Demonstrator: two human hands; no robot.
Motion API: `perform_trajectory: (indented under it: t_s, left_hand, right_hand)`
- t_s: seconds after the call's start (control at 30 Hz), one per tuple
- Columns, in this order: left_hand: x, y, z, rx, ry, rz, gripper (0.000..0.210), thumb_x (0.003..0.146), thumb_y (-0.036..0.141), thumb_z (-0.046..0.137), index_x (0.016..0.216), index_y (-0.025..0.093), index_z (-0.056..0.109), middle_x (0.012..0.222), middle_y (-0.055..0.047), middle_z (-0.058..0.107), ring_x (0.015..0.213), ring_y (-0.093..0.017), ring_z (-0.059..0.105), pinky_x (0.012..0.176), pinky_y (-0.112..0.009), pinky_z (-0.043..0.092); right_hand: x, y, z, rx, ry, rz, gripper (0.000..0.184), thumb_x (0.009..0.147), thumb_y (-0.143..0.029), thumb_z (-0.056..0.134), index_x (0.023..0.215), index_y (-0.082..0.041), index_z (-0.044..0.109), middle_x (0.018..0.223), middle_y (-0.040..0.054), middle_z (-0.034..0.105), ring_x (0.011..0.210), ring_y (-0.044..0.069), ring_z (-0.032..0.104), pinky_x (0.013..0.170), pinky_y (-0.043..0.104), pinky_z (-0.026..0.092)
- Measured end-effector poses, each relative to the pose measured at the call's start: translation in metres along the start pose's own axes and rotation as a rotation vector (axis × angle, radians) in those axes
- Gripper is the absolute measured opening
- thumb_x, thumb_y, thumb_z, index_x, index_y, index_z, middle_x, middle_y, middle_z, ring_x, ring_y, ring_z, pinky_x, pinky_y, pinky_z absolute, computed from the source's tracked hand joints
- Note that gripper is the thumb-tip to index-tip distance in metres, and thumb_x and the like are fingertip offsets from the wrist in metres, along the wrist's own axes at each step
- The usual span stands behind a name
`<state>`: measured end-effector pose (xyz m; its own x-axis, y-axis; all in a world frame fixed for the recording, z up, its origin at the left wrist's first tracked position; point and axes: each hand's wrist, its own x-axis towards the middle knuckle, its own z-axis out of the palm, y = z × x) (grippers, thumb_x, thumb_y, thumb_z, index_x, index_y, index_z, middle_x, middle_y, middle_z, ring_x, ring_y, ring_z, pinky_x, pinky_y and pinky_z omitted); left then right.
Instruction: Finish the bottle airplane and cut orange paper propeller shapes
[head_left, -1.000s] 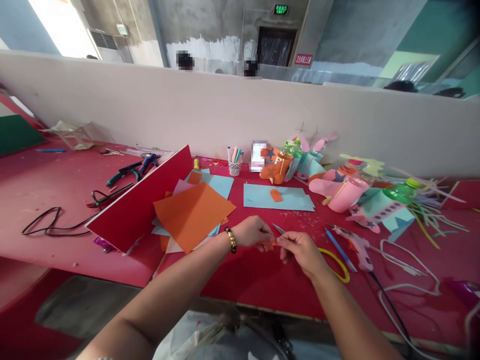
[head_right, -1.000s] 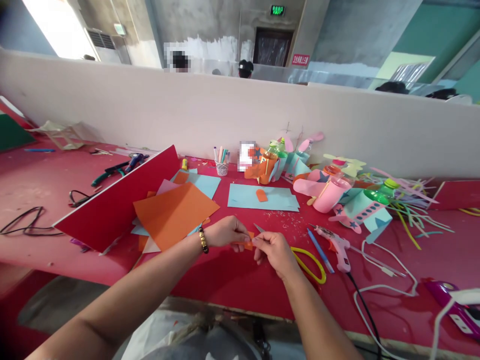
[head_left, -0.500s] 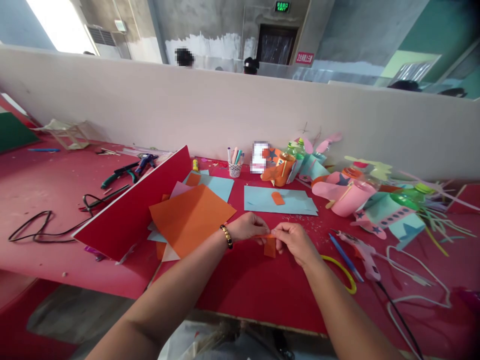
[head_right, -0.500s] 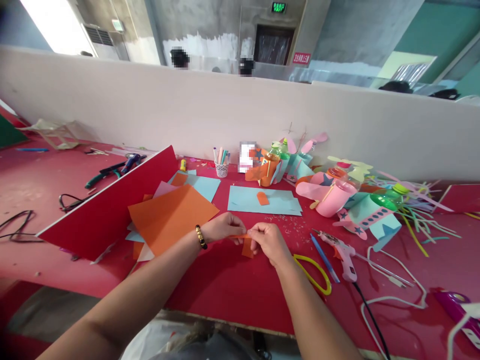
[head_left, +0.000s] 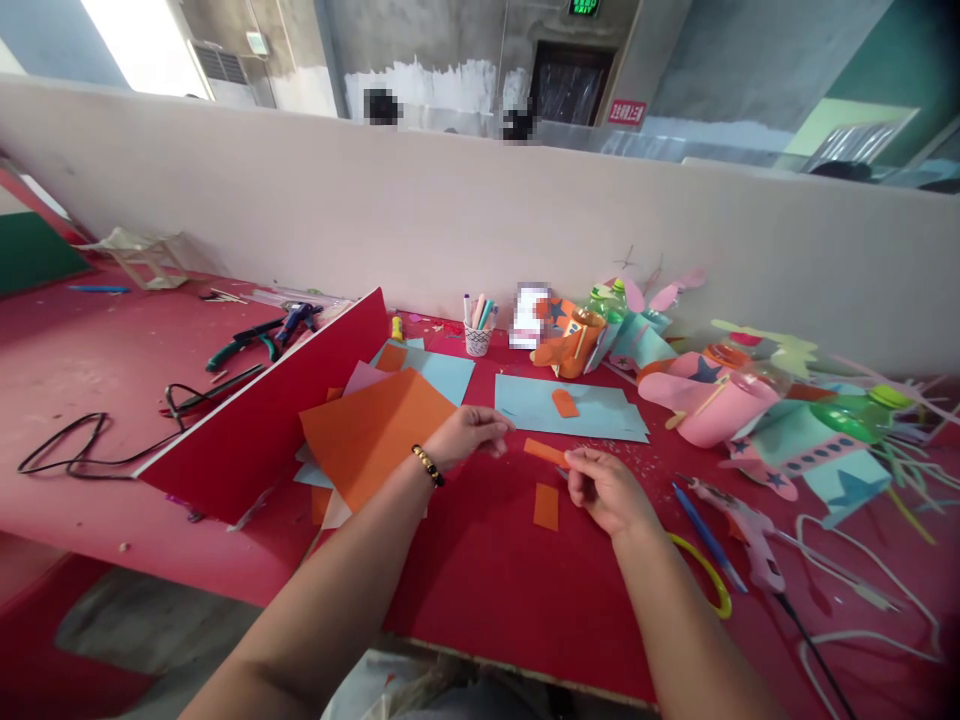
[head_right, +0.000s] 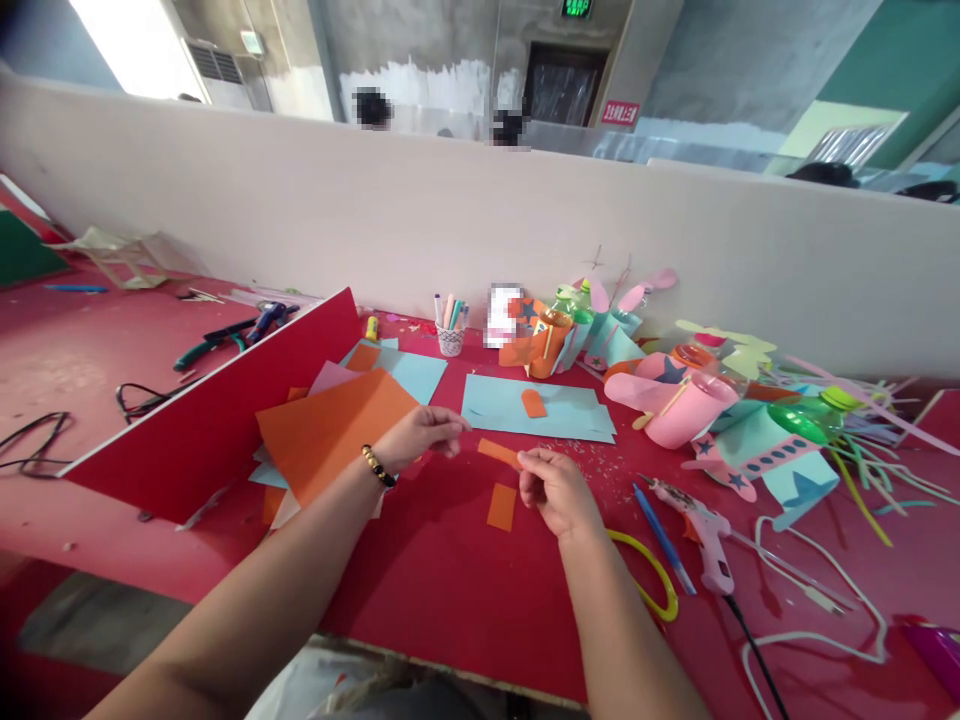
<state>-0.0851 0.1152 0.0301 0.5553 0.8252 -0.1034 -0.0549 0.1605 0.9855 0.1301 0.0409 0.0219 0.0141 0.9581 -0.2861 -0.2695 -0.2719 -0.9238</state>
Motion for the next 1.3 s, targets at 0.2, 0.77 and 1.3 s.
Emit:
perform_trajectory:
  t_s: [0.2,0.77,1.3]
  left_hand:
    - [-0.002,-0.006,0.029,-0.117,-0.164,0.212,0.043,0.061,0.029,0.080,0.101,0.015,0.067,0.089,-0.006,0.065,0.076,-0.014,0.061,0.073,-0.027,0.048]
    - [-0.007,-0.014,0.045,-0.379,0.081,0.045,0.032,0.061,0.036,0.079,0.066,0.012,0.057,0.057,0.001,0.058,0.050,-0.007,0.053,0.057,-0.023,0.044]
    - [-0.008,-0.017,0.048,-0.419,0.270,0.037,0.039,0.063,0.047,0.075,0.074,0.013,0.060,0.061,0.001,0.055,0.056,-0.008,0.052,0.058,-0.022,0.045]
  right_hand:
    - [-0.011,0.001,0.017,0.153,-0.116,0.072,0.022,0.068,-0.036,0.065,0.059,-0.021,0.051,0.040,-0.0091,0.033,0.035,0.006,0.030,0.035,0.020,0.026]
    - [-0.020,0.012,0.032,-0.001,-0.059,0.022,0.036,0.082,-0.053,0.054,0.076,-0.018,0.060,0.051,-0.0008,0.060,0.042,0.011,0.052,0.042,0.021,0.038]
    - [-0.019,0.022,0.032,-0.354,0.036,-0.269,0.033,0.081,-0.048,0.058,0.068,-0.018,0.061,0.049,-0.0001,0.061,0.040,0.011,0.052,0.042,0.022,0.040]
